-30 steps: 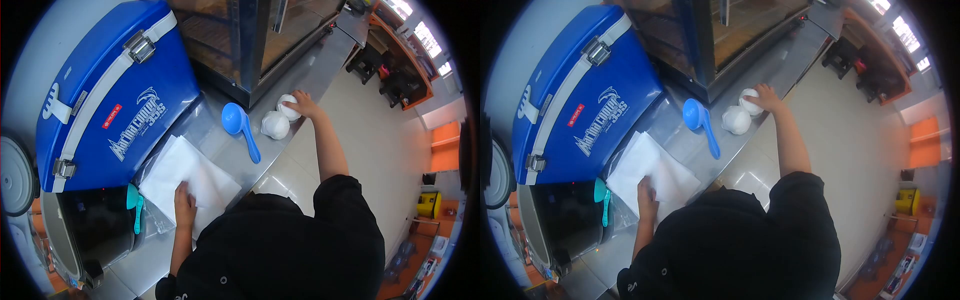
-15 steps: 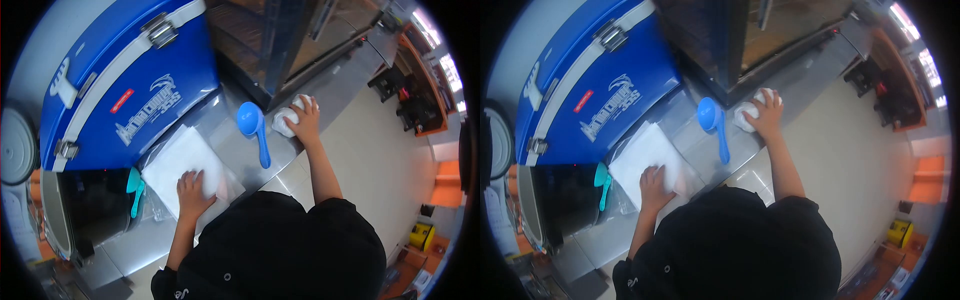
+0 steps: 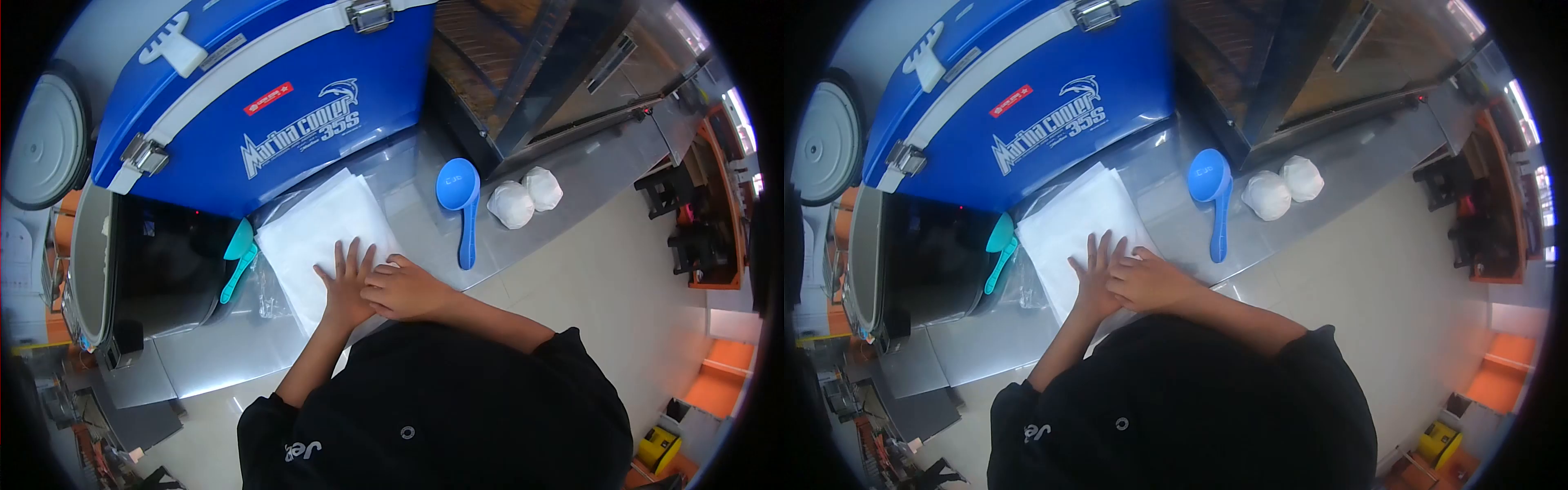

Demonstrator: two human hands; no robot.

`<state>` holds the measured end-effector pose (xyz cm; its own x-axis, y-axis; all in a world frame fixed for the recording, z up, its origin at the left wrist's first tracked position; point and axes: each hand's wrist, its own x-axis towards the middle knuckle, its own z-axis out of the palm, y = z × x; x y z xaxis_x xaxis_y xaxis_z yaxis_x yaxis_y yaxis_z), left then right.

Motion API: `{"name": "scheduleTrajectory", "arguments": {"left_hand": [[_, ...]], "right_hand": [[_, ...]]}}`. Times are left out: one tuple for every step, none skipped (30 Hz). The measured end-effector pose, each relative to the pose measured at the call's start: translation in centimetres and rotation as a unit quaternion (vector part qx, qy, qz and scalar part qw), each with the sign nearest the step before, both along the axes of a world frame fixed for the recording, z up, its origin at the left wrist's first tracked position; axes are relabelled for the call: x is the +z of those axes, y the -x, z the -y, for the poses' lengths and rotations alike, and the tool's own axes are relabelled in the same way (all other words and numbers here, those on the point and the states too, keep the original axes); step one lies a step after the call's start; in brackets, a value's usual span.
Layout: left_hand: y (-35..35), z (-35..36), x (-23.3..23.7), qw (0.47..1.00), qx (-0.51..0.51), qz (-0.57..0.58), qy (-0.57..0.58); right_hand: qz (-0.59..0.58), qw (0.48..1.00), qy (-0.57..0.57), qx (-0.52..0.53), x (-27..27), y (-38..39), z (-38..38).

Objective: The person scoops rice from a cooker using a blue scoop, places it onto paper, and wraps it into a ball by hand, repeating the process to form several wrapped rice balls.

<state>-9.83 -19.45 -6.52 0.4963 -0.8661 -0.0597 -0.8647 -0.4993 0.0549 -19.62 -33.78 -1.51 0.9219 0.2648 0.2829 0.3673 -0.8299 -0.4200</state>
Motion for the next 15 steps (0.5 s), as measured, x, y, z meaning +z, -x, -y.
{"name": "scheduleTrajectory", "arguments": {"left_hand": [[0.0, -0.1, 0.0, 1.0, 0.004, 0.001, 0.0], [0.0, 0.1, 1.4, 0.998, 0.014, -0.052, -0.019], [0.1, 0.2, 2.2, 0.993, 0.022, -0.105, -0.038], [0.1, 0.1, 2.1, 0.993, 0.027, -0.113, -0.013], [-0.1, -0.1, 2.0, 0.993, 0.028, -0.113, -0.012], [-0.3, -0.3, 2.0, 0.995, 0.022, -0.099, -0.003], [-0.6, -0.4, 1.8, 0.996, 0.016, -0.086, 0.006], [-0.9, -0.6, 1.6, 0.996, 0.017, -0.086, 0.007], [-1.5, -1.0, 1.2, 0.995, 0.048, -0.077, 0.036], [-2.1, -1.4, 0.8, 0.993, 0.077, -0.068, 0.064], [-3.0, -1.7, 0.2, 0.993, 0.077, -0.068, 0.065], [-4.2, -1.9, -0.4, 0.991, 0.101, -0.034, 0.077], [-5.4, -2.1, -1.0, 0.988, 0.125, 0.0, 0.088], [-6.8, -2.3, -1.5, 0.988, 0.125, 0.001, 0.09], [-8.2, -2.2, -1.7, 0.981, 0.161, 0.009, 0.106]], "right_hand": [[0.001, 1.0, 0.0, 0.004, -0.2, 0.1, -0.3], [-0.076, 0.996, 0.038, -0.029, -0.5, 0.4, -0.4], [-0.153, 0.983, 0.077, -0.062, -0.7, 0.7, -0.3], [-0.152, 0.983, 0.077, -0.061, -1.0, 1.0, 0.0], [-0.204, 0.972, 0.064, -0.096, -1.2, 1.5, 0.4], [-0.256, 0.956, 0.051, -0.131, -1.5, 1.9, 0.9], [-0.256, 0.957, 0.053, -0.13, -1.9, 2.3, 1.3], [-0.23, 0.963, 0.033, -0.136, -2.4, 2.6, 1.7], [-0.205, 0.968, 0.012, -0.142, -2.9, 2.8, 1.8], [-0.205, 0.968, 0.013, -0.142, -3.4, 2.9, 1.8], [-0.155, 0.976, 0.012, -0.154, -3.8, 3.1, 1.6], [-0.105, 0.981, 0.011, -0.164, -4.2, 3.3, 1.4], [-0.105, 0.981, 0.012, -0.164, -4.6, 3.5, 1.3], [-0.077, 0.983, 0.015, -0.168, -5.0, 3.7, 1.1], [-0.048, 0.984, 0.017, -0.173, -5.1, 3.7, 1.1]]}}
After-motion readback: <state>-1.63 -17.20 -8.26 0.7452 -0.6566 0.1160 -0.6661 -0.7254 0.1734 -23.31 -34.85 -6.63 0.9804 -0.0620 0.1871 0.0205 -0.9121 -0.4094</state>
